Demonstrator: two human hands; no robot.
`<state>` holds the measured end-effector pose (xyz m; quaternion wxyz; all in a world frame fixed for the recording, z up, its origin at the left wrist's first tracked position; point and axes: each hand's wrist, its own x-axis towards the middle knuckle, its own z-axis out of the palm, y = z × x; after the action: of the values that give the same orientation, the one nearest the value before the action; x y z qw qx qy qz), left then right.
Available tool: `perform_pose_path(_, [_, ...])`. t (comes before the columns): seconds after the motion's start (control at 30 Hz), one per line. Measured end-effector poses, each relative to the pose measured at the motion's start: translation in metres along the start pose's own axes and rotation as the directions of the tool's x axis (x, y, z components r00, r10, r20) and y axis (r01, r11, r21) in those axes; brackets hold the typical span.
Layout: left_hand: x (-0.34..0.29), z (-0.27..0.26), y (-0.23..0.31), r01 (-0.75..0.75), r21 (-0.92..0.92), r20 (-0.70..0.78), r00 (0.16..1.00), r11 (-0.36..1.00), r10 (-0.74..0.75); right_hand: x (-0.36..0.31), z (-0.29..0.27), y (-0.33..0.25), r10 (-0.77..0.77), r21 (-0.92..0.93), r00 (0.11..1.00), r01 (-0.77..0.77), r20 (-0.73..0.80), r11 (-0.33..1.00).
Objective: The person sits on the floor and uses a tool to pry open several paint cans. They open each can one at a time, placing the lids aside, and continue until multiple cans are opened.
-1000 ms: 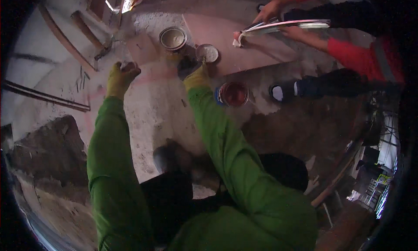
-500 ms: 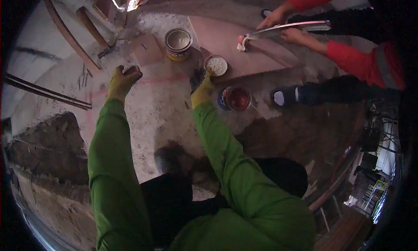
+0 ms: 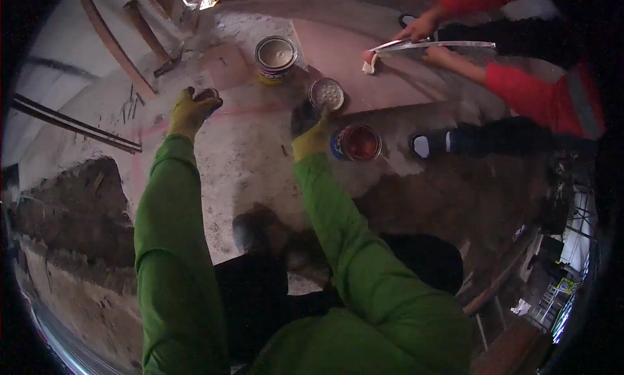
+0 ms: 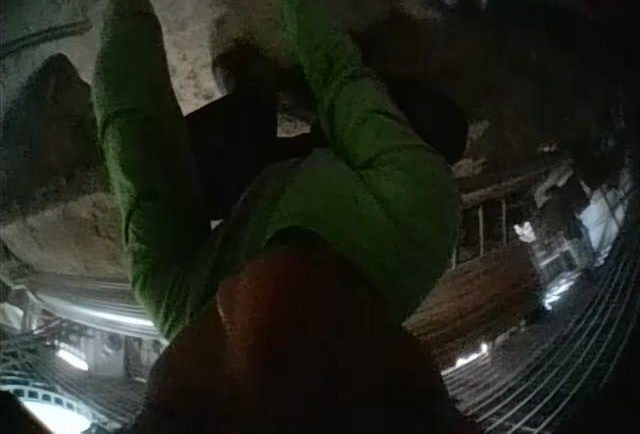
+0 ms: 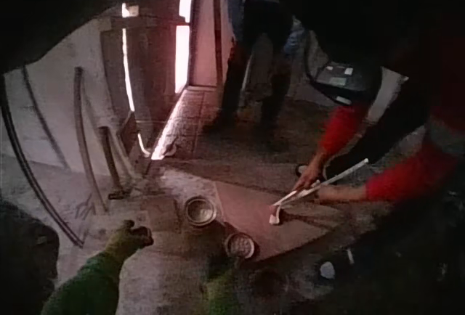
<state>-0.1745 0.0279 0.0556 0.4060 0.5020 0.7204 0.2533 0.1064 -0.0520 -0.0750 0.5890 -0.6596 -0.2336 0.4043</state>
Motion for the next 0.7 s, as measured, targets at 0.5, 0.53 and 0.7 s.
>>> perform_pose_path(0.5, [0.007, -0.007, -0.011, 0.009, 0.177, -0.115, 0.993, 0.984, 0.012, 0.062, 0.073, -0.188, -0.521, -0.460, 0.376, 0.887, 0.767, -0.036])
perform_pose_path(0.53, [0.011, -0.007, -0.018, 0.019, 0.179, -0.132, 0.991, 0.984, 0.005, 0.061, 0.088, -0.192, -0.374, -0.445, 0.371, 0.886, 0.850, -0.134])
perform_pose_path(0.7, [-0.002, -0.008, 0.005, 0.022, 0.314, -0.149, 0.989, 0.949, 0.026, 0.082, 0.102, -0.199, -0.220, -0.333, 0.337, 0.941, 0.916, 0.056])
